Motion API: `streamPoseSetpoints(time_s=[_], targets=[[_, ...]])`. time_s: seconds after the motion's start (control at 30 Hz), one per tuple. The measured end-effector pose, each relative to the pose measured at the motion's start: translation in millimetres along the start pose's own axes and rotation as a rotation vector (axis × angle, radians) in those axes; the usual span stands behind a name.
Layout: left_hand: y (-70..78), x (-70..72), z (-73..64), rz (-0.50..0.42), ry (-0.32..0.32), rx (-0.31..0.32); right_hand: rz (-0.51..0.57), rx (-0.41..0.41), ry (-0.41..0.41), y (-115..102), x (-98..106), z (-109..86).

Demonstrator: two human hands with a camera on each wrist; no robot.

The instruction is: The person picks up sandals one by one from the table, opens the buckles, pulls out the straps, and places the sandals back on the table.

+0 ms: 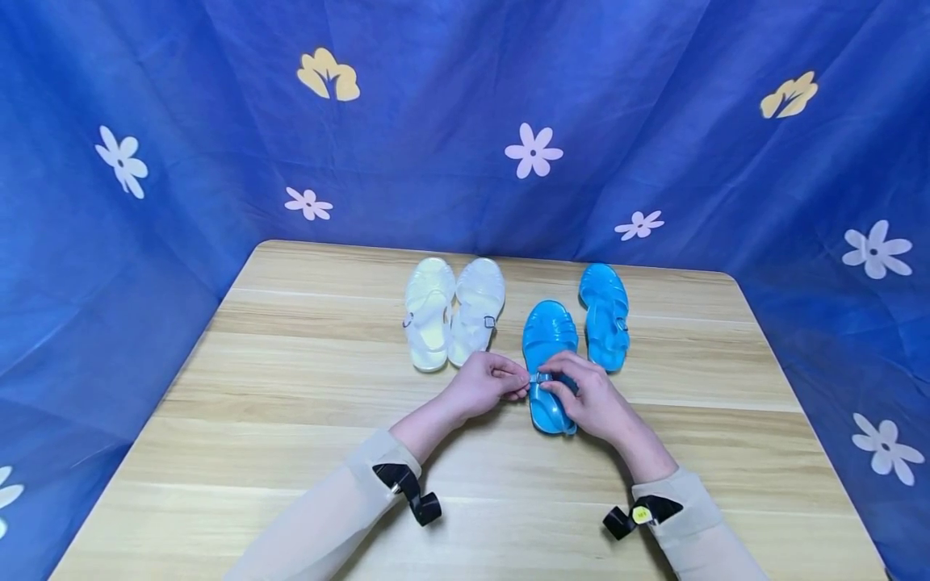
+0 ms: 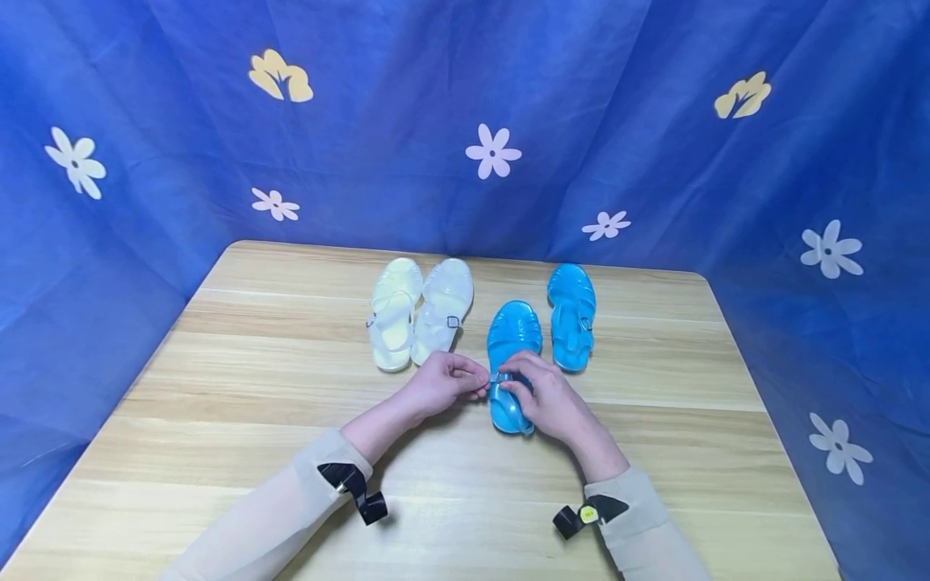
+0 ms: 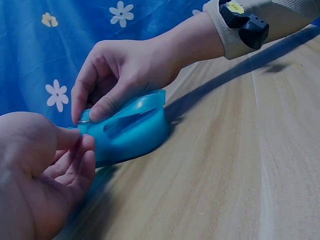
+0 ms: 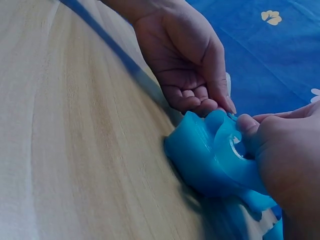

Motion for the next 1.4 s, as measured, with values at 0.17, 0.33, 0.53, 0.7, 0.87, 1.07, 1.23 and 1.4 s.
streamPoseSetpoints(time_s=[0.17,0.33,0.53,0.7,0.87,1.07,1.23,1.4], targets=[[-1.8,-0.9,1.4,0.033,-0.010,0.006,0.006,0.000,0.009,-0.4,-0.2,0.0],[-1.3,-3.2,1.9,0.041,-0.028,0.026,0.014,0.013,0.020,-1.2,-1.0,0.6],[1.5,-4.4,1.7,0.066,-0.040,0.018,0.026,0.014,0.009,-2.5,-2.5,1.6],[2.2,-3.2,0.9,0.083,-0.035,-0.011,0.021,0.016,0.014,-3.2,-1.8,1.1],[6.5,-1.5,-0.3,0.190,-0.034,-0.143,0.022,0.016,0.026,-1.6,-0.8,0.5],[16.5,-2.3,-2.4,0.407,-0.040,-0.357,0.046,0.017,0.048,0.1,1.0,-0.3],[17.2,-5.4,-1.5,0.510,-0.044,-0.444,0.082,-0.023,0.054,4.4,-0.3,0.1],[15.8,-5.3,-0.5,0.538,-0.023,-0.479,0.129,-0.047,0.054,7.0,-2.7,0.5]])
Point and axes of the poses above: each hand's wrist, its own z-axis towards the middle knuckle, its own x-axis out of the back of the hand, y = z × x, the point moved 6 cm from there along z, towards the middle knuckle, and after that the axes turned 9 degrees about -x, right-handed, at the moved point
